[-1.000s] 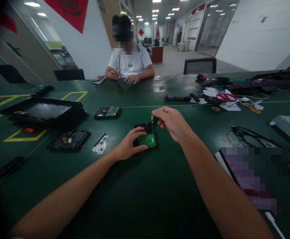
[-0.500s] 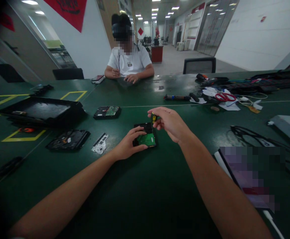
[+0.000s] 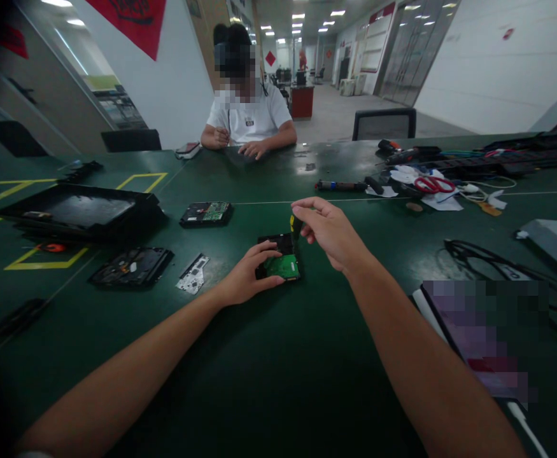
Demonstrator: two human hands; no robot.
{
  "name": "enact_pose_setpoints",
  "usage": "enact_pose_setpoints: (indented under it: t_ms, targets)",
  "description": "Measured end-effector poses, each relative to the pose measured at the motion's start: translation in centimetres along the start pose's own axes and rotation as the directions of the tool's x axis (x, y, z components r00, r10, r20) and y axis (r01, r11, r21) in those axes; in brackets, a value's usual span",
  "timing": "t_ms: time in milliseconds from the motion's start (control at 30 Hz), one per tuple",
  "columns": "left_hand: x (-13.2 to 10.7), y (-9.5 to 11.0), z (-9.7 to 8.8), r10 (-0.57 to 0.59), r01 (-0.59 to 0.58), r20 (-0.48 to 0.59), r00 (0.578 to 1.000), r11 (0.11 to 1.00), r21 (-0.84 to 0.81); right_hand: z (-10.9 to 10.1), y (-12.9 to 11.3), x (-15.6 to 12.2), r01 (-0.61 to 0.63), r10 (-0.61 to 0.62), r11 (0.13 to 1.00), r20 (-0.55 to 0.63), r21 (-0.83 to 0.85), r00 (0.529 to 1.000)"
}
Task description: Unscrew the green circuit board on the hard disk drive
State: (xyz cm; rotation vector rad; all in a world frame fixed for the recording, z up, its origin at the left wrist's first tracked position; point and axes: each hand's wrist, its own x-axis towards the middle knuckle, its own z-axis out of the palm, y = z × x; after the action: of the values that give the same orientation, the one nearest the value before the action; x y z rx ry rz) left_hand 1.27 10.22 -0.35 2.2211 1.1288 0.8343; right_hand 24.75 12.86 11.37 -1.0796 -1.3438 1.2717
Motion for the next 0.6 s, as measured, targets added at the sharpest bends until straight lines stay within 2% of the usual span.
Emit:
enact_pose_setpoints:
  t_ms: [133,400,600]
  targets:
    - [-0.01,-0.06,0.0,-0.009,0.009,0.003,1.0,1.0,-0.002,-0.15,0.14,0.21,0.032,-0.032,0.999,-0.003,-0.038,0.999]
    - [-0.04,0.08,0.01,-0.014,0.014,0.0,1.0,1.0,-0.007,0.35,-0.22,-0.23,-0.051,0.05,0.998,0.035,0.022,0.998]
    - [-0.06,0.17,-0.04,-0.007,0.006,-0.006,1.0,1.0,-0.007,0.25,-0.68,-0.42,-0.088,0.078,0.993,0.119,0.076,0.99]
